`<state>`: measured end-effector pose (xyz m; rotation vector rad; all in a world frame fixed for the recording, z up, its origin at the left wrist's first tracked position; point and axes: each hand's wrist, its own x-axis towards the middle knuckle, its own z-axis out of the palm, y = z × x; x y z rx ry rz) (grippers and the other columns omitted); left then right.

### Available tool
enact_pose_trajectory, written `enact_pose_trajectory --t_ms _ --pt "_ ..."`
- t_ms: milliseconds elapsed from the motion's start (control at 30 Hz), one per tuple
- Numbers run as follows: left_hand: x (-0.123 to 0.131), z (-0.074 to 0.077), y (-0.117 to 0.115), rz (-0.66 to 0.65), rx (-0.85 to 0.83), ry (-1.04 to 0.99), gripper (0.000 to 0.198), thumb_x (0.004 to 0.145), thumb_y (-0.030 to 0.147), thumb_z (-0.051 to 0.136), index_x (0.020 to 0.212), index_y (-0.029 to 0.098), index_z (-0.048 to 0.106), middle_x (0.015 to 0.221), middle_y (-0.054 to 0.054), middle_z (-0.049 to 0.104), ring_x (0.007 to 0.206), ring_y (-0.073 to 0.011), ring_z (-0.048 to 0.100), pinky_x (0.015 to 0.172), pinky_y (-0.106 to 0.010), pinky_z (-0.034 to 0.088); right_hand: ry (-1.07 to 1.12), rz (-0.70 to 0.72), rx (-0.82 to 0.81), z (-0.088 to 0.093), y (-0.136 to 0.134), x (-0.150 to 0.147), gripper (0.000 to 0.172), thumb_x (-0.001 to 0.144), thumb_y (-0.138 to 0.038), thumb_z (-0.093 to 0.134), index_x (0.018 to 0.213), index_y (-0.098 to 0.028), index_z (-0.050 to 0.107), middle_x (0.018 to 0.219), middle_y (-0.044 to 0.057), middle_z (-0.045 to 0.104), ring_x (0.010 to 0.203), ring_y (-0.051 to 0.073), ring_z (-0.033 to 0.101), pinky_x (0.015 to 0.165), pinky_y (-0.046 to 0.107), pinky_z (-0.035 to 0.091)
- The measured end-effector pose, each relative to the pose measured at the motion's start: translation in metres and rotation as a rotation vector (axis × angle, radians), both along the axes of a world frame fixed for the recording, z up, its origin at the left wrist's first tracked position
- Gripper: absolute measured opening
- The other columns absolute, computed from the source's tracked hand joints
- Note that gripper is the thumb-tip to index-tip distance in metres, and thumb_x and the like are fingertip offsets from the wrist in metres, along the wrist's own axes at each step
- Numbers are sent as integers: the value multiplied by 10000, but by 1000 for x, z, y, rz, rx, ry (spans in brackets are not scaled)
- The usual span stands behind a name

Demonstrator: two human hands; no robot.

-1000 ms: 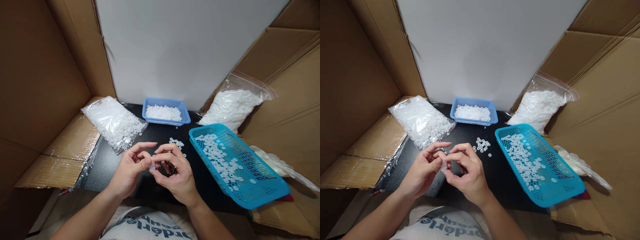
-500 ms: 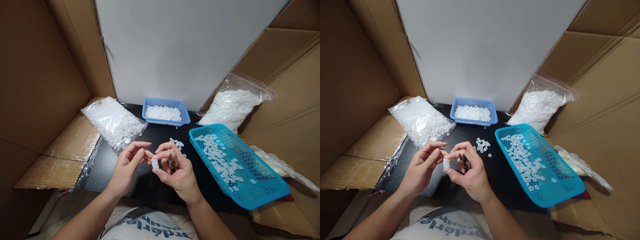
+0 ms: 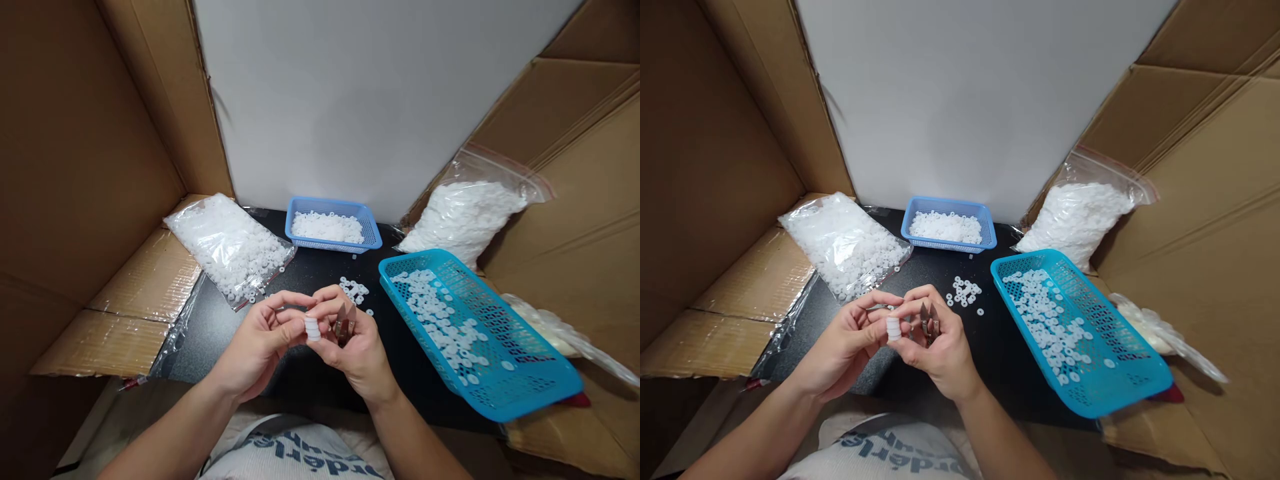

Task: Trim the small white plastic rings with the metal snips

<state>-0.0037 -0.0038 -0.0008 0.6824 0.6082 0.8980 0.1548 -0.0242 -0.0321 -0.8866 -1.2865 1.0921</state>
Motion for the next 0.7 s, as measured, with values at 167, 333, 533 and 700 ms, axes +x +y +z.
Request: enact_pose_trajectory --t_ms 167,333,533,700 --pt "1 1 -1 46 18 25 341 716 309 950 980 151 802 827 -63 806 757 -156 746 695 -200 564 -98 -79 17 5 0 -2 122 812 -205 748 920 -230 698 988 8 574 605 78 497 503 214 427" --pt "2 -8 4 50 -44 -32 348 717 247 951 1006 151 783 707 -20 778 652 -111 710 669 -175 537 -199 -146 86 12 -1 -4 149 794 -160 731 920 -230 694 968 7 584 568 67 454 470 204 404" --pt "3 -15 6 -53 -59 -127 398 762 252 920 1115 159 763 783 -55 821 741 -170 779 781 -250 587 -205 -151 84 12 -1 -4 147 800 -184 751 932 -235 711 1002 22 602 610 84 519 478 208 430" --pt "3 -11 6 12 -9 -87 411 723 309 946 1070 153 790 797 -34 792 742 -124 742 733 -186 566 -277 -186 155 15 -3 -4 141 829 -146 725 927 -245 702 965 11 597 588 81 528 468 207 439"
